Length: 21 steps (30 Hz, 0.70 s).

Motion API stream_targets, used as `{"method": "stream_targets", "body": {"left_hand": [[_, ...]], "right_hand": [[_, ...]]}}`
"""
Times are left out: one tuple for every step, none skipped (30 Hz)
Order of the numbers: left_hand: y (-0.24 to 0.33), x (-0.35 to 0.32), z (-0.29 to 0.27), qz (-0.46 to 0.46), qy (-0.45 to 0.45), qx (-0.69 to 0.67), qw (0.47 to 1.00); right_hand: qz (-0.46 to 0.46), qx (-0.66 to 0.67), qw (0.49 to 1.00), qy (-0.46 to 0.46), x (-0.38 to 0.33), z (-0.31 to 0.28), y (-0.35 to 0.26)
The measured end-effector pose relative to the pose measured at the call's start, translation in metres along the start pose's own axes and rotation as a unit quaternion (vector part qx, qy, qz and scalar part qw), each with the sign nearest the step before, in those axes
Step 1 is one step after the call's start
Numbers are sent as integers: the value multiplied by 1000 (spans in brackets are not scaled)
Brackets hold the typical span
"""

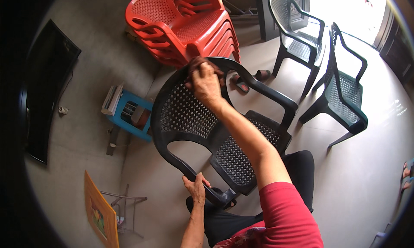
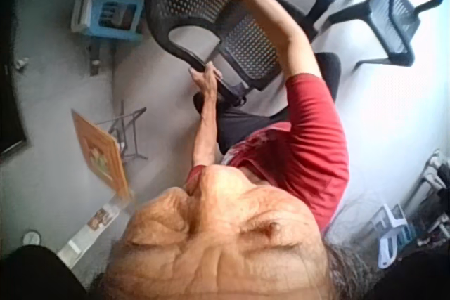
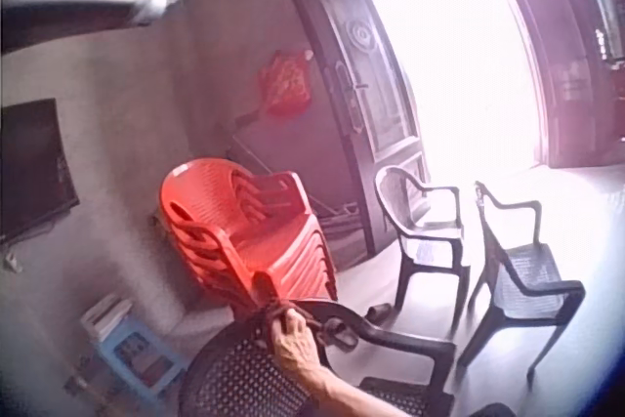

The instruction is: The person sits on the floor and wipes several plastic chairs with a cloth. They handle a green chair, then a black chair, wiping the seat, backrest, and armrests. The person repositions the chairs and continues wiping different surfaces.

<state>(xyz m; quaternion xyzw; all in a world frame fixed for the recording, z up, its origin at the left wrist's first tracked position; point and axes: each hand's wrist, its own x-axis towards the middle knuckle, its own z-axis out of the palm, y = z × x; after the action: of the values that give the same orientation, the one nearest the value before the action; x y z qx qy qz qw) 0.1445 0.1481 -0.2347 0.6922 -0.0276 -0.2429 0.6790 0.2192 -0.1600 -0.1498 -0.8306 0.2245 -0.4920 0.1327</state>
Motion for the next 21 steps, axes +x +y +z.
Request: {"method": "stream_targets", "body": {"left_hand": [[1, 1, -1, 4, -2, 6, 1000], [4, -1, 0, 6, -7, 13, 1000], [7, 0, 2, 9, -13, 19, 1000], [6, 1, 1, -2, -6, 23, 1000], [5, 3, 1, -13, 1, 26, 1000], [5, 3, 1, -24, 7, 30, 999], [4, 2, 3, -22, 5, 40, 999], [4, 3, 3, -16, 6, 52, 999], [5, 4, 2, -8, 8, 65, 998], [5, 4, 3, -13, 9, 62, 998], [3, 4, 3, -12, 7, 61, 998], [0, 5, 2, -10, 8, 60, 998], [-2, 5, 1, -7, 11, 58, 998], [-1, 5, 1, -6, 16, 62, 998], [1, 5, 1, -6, 20, 67, 998], [3, 5, 2, -6, 21, 71, 997], [4, 4, 5, -10, 22, 69, 997], [6, 3, 9, -14, 23, 67, 997], [6, 3, 9, -19, 28, 65, 997], [4, 3, 7, -20, 32, 71, 997], [4, 2, 7, -21, 32, 71, 997]], "right_hand": [[3, -37, 999, 28, 0, 5, 16], [4, -96, 995, 2, 0, 4, 31], [4, -154, 988, -23, -2, 8, 40], [23, -137, 990, 5, -4, 10, 36], [42, -120, 991, 33, -6, 11, 31], [76, -64, 991, 87, -9, 23, 23], [97, -70, 987, 107, -11, 27, 12], [105, -24, 991, 83, -15, 31, -6], [113, 23, 992, 59, -23, 36, -27], [111, 68, 991, 38, -33, 41, -48], [108, 109, 988, 16, -46, 44, -66], [79, 108, 991, -18, -62, 48, -84], [48, 109, 992, -52, -79, 50, -100], [-2, 104, 993, -65, -93, 46, -108], [-52, 98, 991, -77, -103, 44, -113], [-106, 72, 988, -82, -110, 45, -109], [-154, 102, 978, -94, -108, 52, -90], [-144, 90, 982, -83, -103, 59, -70], [-134, 83, 985, -73, -93, 64, -52], [-94, 42, 994, -38, -81, 62, -38], [-54, -1, 999, -3, -70, 58, -25]]}}
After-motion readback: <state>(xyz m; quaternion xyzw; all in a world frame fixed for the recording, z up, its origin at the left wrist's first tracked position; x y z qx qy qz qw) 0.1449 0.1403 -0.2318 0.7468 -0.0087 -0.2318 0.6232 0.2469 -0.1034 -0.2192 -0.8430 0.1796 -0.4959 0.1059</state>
